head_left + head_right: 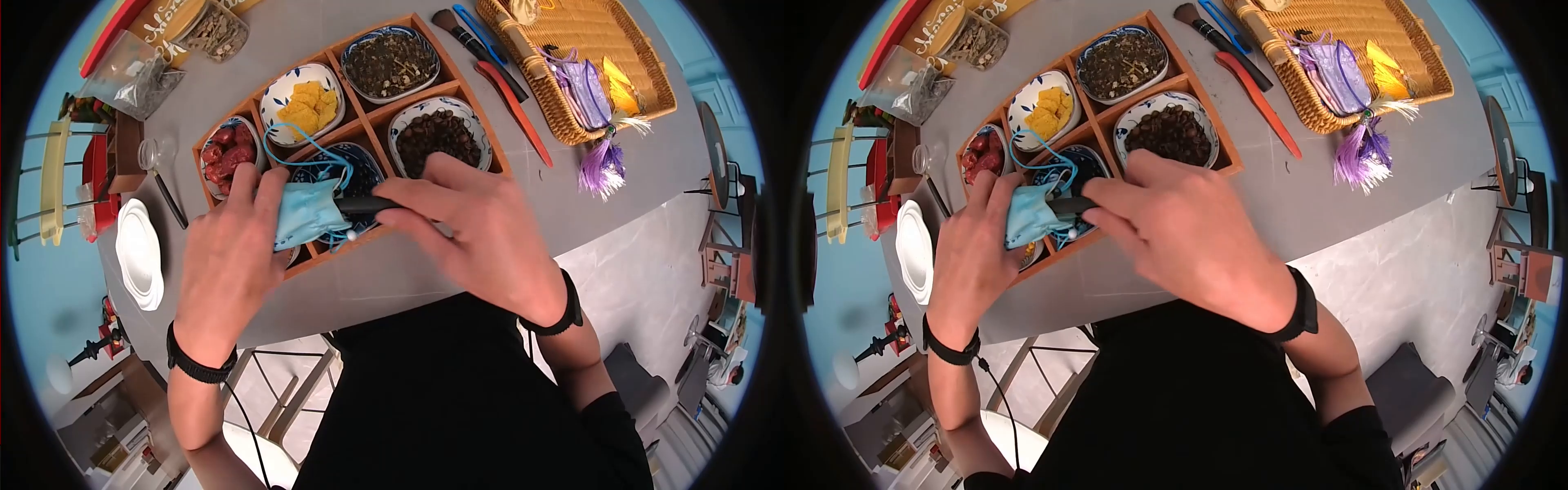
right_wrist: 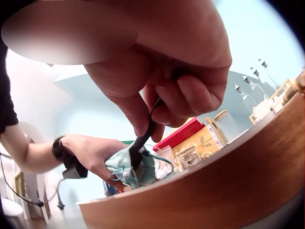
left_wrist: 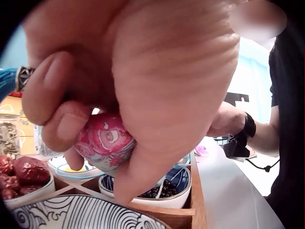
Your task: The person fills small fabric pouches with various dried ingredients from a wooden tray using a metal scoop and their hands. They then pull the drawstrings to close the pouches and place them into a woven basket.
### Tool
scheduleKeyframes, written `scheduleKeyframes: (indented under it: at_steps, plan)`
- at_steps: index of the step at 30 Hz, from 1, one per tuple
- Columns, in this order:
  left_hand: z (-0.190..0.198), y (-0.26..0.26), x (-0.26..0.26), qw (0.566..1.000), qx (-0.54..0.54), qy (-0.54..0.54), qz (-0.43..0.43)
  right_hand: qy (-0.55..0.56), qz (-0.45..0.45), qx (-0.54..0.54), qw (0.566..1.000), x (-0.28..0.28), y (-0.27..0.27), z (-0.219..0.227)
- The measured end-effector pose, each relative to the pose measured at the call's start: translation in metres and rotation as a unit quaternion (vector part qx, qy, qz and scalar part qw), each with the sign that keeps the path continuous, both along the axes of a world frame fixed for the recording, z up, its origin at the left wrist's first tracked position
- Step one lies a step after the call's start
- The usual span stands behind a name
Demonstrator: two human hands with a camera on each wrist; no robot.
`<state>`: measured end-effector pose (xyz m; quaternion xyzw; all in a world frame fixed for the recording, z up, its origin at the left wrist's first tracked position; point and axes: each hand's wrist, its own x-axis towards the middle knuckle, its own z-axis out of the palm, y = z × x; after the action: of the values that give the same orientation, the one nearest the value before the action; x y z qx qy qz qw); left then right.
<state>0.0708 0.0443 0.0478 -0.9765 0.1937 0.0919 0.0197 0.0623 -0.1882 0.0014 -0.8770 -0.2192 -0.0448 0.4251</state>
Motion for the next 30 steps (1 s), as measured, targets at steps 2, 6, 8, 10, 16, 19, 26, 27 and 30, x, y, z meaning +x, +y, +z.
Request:
scheduleKeyframes:
  at_steps: [2, 6, 8, 10, 16, 19, 26, 27, 30]
  plan:
    - [0.000, -0.005, 0.001, 1.000, 0.001, 0.013, -0.019, -0.002, 0.007, 0.018, 1.000, -0.002, 0.006, 0.001]
    - [-0.002, 0.001, 0.000, 1.000, 0.010, 0.013, -0.012, -0.037, -0.002, -0.016, 0.999, 0.000, -0.003, -0.004]
    - [-0.004, 0.008, -0.001, 0.999, 0.014, 0.025, 0.024, -0.035, -0.014, -0.027, 0.999, -0.001, -0.008, -0.005]
    - [-0.003, 0.006, 0.000, 0.999, 0.009, 0.026, 0.025, -0.027, -0.033, -0.003, 0.999, -0.004, -0.009, -0.004]
    - [-0.001, -0.006, 0.000, 0.999, -0.031, 0.006, -0.017, -0.043, 0.012, 0.027, 0.999, -0.002, 0.013, -0.010]
    - [-0.001, 0.002, -0.003, 1.000, -0.024, 0.013, -0.003, -0.042, -0.028, -0.030, 0.998, -0.005, 0.002, -0.007]
    - [-0.001, 0.029, -0.006, 0.993, -0.085, 0.039, 0.072, -0.033, -0.075, -0.045, 0.996, -0.009, -0.028, -0.001]
    - [0.000, 0.033, -0.007, 0.993, -0.085, 0.037, 0.071, -0.034, -0.075, -0.045, 0.996, -0.009, -0.031, -0.001]
    - [-0.001, 0.041, -0.008, 0.971, -0.190, 0.084, 0.118, -0.029, -0.101, -0.033, 0.994, -0.002, -0.042, 0.000]
